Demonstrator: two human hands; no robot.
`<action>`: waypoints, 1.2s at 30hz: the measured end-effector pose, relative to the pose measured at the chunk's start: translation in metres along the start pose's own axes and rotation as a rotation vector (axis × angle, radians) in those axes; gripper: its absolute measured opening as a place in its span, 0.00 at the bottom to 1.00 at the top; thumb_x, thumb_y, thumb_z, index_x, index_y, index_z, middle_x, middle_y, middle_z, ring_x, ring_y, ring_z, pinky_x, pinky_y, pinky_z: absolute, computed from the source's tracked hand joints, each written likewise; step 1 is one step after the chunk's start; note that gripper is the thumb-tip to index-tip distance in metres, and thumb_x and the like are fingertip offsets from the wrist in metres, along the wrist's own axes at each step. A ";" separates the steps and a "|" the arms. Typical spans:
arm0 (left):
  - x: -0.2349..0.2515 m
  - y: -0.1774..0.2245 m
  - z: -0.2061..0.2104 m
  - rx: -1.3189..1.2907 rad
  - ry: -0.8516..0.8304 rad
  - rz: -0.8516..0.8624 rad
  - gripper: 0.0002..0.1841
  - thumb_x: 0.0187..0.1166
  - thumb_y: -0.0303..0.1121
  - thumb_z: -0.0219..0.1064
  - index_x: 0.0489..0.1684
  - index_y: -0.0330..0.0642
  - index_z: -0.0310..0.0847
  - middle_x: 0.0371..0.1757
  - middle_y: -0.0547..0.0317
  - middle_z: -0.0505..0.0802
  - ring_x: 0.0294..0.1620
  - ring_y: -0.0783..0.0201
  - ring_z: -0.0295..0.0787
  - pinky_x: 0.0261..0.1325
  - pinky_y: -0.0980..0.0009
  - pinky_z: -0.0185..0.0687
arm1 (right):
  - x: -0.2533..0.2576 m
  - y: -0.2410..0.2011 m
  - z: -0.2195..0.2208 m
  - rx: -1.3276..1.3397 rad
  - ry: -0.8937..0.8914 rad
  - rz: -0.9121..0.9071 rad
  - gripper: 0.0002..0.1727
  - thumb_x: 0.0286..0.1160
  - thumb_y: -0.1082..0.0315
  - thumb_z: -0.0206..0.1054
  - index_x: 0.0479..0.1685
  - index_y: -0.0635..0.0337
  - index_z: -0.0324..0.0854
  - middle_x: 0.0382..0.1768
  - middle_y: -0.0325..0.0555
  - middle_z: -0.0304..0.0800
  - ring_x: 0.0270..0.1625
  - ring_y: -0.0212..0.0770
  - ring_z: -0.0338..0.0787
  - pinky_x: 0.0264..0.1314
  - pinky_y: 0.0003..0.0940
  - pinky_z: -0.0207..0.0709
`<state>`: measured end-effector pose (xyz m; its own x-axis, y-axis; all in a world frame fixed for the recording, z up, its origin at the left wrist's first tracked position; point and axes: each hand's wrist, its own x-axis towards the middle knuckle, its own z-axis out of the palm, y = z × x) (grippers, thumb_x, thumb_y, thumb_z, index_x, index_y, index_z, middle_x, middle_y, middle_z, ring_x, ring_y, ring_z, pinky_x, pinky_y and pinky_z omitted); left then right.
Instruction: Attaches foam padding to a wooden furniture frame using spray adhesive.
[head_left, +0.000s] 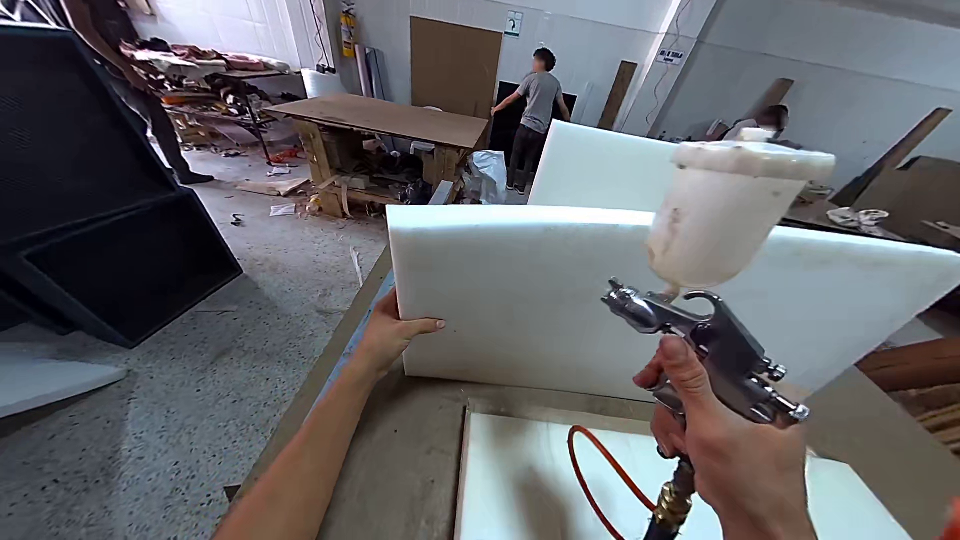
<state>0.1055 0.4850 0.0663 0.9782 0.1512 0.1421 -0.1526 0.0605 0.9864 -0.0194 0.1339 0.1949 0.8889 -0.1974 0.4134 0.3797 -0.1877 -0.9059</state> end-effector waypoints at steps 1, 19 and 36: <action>-0.001 0.001 0.000 0.001 0.005 0.001 0.40 0.48 0.20 0.89 0.69 0.45 0.80 0.55 0.52 0.96 0.56 0.54 0.95 0.58 0.52 0.95 | -0.002 -0.001 0.005 -0.001 -0.007 -0.009 0.19 0.78 0.46 0.72 0.46 0.54 0.87 0.26 0.48 0.91 0.06 0.39 0.73 0.02 0.32 0.68; -0.014 0.006 -0.001 -0.001 -0.020 -0.004 0.40 0.47 0.23 0.91 0.68 0.45 0.81 0.56 0.56 0.96 0.57 0.58 0.95 0.61 0.54 0.93 | -0.032 -0.017 0.054 -0.031 -0.236 -0.104 0.17 0.83 0.50 0.69 0.48 0.55 0.83 0.27 0.39 0.92 0.09 0.32 0.76 0.05 0.30 0.73; -0.002 0.001 -0.002 0.056 -0.008 -0.042 0.41 0.49 0.32 0.93 0.70 0.48 0.80 0.54 0.56 0.96 0.54 0.59 0.95 0.59 0.54 0.94 | -0.033 0.007 0.081 -0.021 -0.238 -0.124 0.18 0.81 0.51 0.71 0.46 0.59 0.86 0.26 0.43 0.92 0.10 0.36 0.79 0.05 0.33 0.73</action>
<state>0.1035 0.4869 0.0667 0.9847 0.1420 0.1011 -0.1038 0.0116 0.9945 -0.0250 0.2172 0.1673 0.8718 0.0593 0.4862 0.4867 -0.2164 -0.8463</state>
